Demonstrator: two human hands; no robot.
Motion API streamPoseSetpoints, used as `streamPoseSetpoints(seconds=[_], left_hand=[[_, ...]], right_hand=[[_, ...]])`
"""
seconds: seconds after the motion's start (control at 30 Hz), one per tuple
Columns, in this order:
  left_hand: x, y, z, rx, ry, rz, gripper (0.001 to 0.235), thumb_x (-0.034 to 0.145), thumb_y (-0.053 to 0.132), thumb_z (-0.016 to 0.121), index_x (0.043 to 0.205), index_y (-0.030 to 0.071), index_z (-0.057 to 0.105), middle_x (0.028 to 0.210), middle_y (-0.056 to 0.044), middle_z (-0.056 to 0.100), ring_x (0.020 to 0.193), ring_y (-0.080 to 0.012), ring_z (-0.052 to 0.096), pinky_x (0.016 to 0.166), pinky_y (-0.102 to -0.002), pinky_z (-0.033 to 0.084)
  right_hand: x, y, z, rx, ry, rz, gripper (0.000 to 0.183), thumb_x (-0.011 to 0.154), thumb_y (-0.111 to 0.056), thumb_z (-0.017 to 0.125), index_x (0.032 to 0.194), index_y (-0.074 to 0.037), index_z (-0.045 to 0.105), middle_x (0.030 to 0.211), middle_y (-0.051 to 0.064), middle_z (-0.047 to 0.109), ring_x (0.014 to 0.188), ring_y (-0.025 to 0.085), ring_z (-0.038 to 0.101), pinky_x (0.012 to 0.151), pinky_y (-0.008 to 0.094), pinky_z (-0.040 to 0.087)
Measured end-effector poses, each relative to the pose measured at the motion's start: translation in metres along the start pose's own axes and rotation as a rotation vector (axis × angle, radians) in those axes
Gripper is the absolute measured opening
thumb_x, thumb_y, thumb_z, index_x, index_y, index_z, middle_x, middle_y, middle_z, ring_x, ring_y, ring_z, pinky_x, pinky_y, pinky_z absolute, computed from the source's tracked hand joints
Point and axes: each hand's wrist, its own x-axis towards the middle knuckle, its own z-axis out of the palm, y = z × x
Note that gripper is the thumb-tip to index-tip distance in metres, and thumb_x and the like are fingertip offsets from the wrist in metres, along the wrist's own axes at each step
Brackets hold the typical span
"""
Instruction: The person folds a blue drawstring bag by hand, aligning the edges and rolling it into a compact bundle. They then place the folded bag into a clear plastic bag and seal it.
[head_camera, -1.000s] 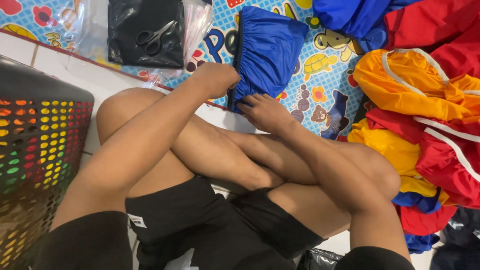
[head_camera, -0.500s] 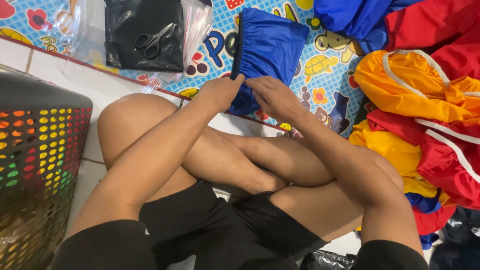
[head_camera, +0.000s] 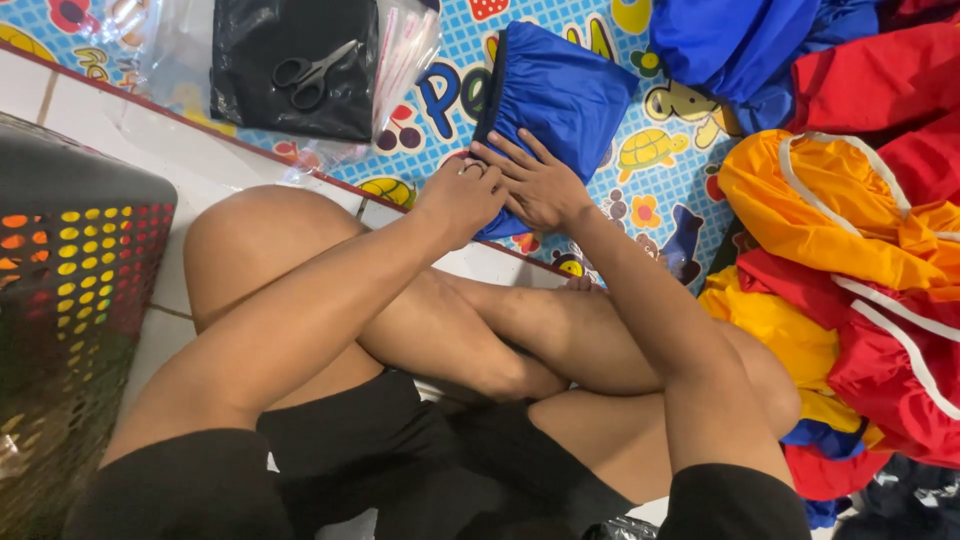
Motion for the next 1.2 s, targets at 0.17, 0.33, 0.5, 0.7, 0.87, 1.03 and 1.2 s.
streamPoseSetpoints(seconds=[0.17,0.33,0.5,0.7,0.87,1.03,1.2], left_hand=[[0.002,0.03,0.02,0.176,-0.104,-0.009,0.05,0.092,0.012,0.065,0.141,0.008,0.055,0.141,-0.014,0.054,0.121,-0.033,0.058,0.101,-0.055,0.029],[0.007,0.043,0.036,0.262,-0.018,0.019,0.036,0.099,0.004,0.044,0.129,-0.006,0.061,0.125,-0.028,0.06,0.09,-0.0411,0.066,0.076,-0.058,0.039],[-0.002,0.034,0.016,0.225,-0.061,0.06,0.032,0.097,0.001,0.049,0.125,-0.004,0.064,0.122,-0.026,0.061,0.09,-0.0388,0.067,0.079,-0.057,0.042],[0.01,-0.038,-0.056,-0.663,0.039,-0.297,0.034,0.088,0.028,0.054,0.097,0.004,0.076,0.1,-0.021,0.075,0.098,-0.0482,0.072,0.077,-0.065,0.053],[0.045,-0.068,-0.007,-0.818,0.468,-0.577,0.014,0.079,0.008,0.07,0.087,-0.002,0.073,0.084,-0.023,0.074,0.076,-0.0418,0.073,0.07,-0.047,0.059],[0.066,-0.073,0.005,-0.937,0.383,-0.638,0.013,0.079,0.001,0.065,0.083,0.0,0.077,0.084,-0.021,0.075,0.077,-0.0385,0.074,0.073,-0.044,0.061],[0.066,-0.077,0.004,-0.94,0.478,-0.625,0.01,0.078,0.009,0.073,0.08,0.003,0.081,0.08,-0.017,0.077,0.07,-0.0336,0.075,0.068,-0.041,0.063]], right_hand=[[0.001,-0.005,-0.011,0.025,-0.066,0.043,0.054,0.113,-0.038,0.024,0.166,-0.03,0.027,0.173,-0.007,0.021,0.158,0.018,0.017,0.128,0.047,0.009],[0.002,-0.006,-0.012,0.04,-0.07,0.055,0.054,0.113,-0.039,0.024,0.166,-0.03,0.028,0.173,-0.007,0.021,0.158,0.018,0.018,0.128,0.046,0.009],[0.002,-0.005,-0.008,0.046,-0.072,0.049,0.054,0.113,-0.038,0.027,0.167,-0.029,0.025,0.173,-0.006,0.021,0.158,0.018,0.017,0.128,0.046,0.009],[0.002,0.001,-0.002,-0.134,0.143,-0.049,0.05,0.107,-0.044,0.046,0.137,-0.006,0.058,0.143,0.015,0.059,0.139,0.028,0.056,0.134,0.054,0.017],[-0.001,-0.015,-0.031,-0.06,0.062,0.109,0.045,0.109,-0.031,0.056,0.144,-0.004,0.055,0.161,0.012,0.043,0.149,0.024,0.042,0.124,0.048,0.023],[-0.006,-0.01,-0.02,-0.078,-0.042,0.198,0.056,0.113,-0.042,0.039,0.155,-0.007,0.047,0.163,0.011,0.044,0.149,0.026,0.04,0.121,0.047,0.022],[0.002,-0.014,-0.027,-0.023,0.011,0.166,0.054,0.112,-0.037,0.045,0.153,-0.003,0.048,0.162,0.012,0.044,0.148,0.026,0.042,0.12,0.048,0.026]])
